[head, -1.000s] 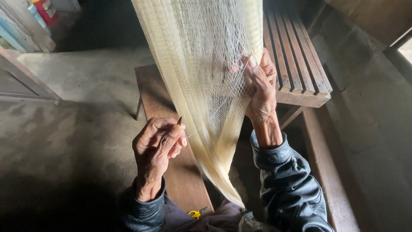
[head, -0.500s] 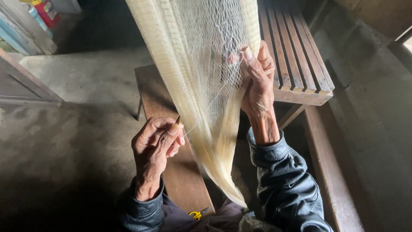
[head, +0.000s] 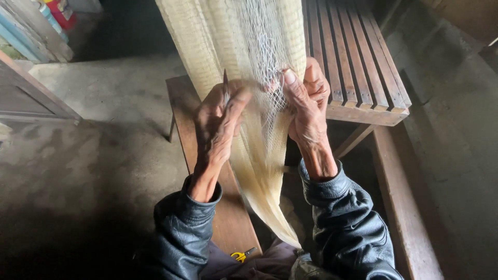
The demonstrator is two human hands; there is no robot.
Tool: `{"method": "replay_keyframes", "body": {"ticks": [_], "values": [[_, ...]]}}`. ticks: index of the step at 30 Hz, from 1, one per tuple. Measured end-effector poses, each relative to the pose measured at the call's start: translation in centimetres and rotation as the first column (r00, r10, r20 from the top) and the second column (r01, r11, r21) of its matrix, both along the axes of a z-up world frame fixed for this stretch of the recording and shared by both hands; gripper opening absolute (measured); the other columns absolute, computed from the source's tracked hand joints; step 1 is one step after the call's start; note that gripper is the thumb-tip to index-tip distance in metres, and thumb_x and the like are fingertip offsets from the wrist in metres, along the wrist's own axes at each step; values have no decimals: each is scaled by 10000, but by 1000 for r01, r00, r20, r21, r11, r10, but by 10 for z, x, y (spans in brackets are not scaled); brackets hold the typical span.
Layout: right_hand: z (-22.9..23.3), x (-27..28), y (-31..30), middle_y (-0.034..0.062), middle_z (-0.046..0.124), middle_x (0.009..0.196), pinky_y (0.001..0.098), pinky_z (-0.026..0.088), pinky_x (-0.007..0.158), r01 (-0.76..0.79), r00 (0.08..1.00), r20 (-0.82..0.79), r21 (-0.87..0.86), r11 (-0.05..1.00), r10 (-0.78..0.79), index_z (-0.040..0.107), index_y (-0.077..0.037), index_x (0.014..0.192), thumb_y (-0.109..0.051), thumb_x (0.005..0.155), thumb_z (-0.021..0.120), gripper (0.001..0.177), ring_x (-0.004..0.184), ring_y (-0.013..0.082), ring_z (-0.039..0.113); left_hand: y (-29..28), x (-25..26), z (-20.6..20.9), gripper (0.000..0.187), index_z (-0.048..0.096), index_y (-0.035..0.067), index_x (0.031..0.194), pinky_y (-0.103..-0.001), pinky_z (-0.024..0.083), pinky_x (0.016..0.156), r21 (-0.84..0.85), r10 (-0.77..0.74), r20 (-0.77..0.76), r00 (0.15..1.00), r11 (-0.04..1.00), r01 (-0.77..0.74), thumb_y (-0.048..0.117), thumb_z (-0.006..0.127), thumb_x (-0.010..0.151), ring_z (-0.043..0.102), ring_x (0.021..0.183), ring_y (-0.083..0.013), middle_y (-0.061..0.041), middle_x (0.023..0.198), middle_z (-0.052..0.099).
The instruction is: Repairing a fishing net by weaving thread through the mesh using a small needle tool
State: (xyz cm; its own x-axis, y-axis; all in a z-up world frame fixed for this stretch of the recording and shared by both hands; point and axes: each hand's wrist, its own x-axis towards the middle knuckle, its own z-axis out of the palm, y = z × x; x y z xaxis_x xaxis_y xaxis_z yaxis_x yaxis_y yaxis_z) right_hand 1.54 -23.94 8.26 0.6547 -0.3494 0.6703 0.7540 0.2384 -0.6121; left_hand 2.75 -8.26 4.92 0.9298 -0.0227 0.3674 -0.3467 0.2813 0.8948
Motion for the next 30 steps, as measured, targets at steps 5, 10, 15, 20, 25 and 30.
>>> {"method": "replay_keyframes", "body": {"ticks": [5, 10, 15, 20, 25, 30], "values": [[5, -7, 8, 40, 674, 884, 295, 554, 936, 34, 999, 8, 0, 999, -34, 685, -77, 1077, -188, 945, 735, 180, 907, 99, 666, -3, -1, -1, 184, 733, 101, 1056, -165, 434, 400, -124, -4, 85, 996, 992, 15, 248, 770, 952, 493, 479, -32, 3, 639, 569], [5, -7, 5, 8, 630, 847, 280, 562, 926, 18, 1000, 7, 4, 1000, -18, 671, -81, 1055, -176, 958, 725, 147, 836, 59, 611, 16, -4, -4, 81, 694, 67, 1009, -152, 365, 373, -215, -36, 102, 994, 975, 57, 118, 750, 979, 432, 444, -7, 28, 591, 513], [0, -1, 1, 92, 694, 820, 328, 639, 794, -31, 999, -3, 127, 991, 32, 670, -30, 1038, -125, 939, 729, 149, 804, 182, 750, 36, -13, 4, 70, 689, 45, 968, -172, 333, 376, -203, 12, 97, 995, 979, 8, 72, 754, 966, 384, 434, -11, 26, 569, 454], [7, -10, 8, 31, 709, 855, 294, 602, 850, 49, 999, -14, 85, 995, -48, 700, -88, 1027, -167, 946, 746, 122, 844, 102, 704, 38, -14, 4, 83, 692, 45, 939, -190, 315, 363, -210, 34, 93, 995, 978, -13, 68, 771, 953, 365, 428, -19, 12, 573, 452], [4, -13, 4, -27, 685, 837, 275, 541, 889, 102, 994, -47, 33, 994, -101, 710, -127, 1021, -231, 955, 759, 132, 847, 51, 636, 42, -14, 4, 93, 697, 48, 920, -177, 313, 364, -202, 31, 106, 994, 979, -9, 82, 774, 958, 391, 425, -6, 28, 565, 459], [-3, -12, -3, 24, 677, 844, 331, 588, 873, 70, 997, -35, -33, 997, -71, 690, -90, 1049, -195, 980, 741, 136, 835, 107, 651, 50, -24, 3, 91, 699, 33, 929, -180, 334, 371, -188, 24, 143, 989, 982, 4, 77, 771, 962, 388, 426, -4, 14, 579, 472]]}}
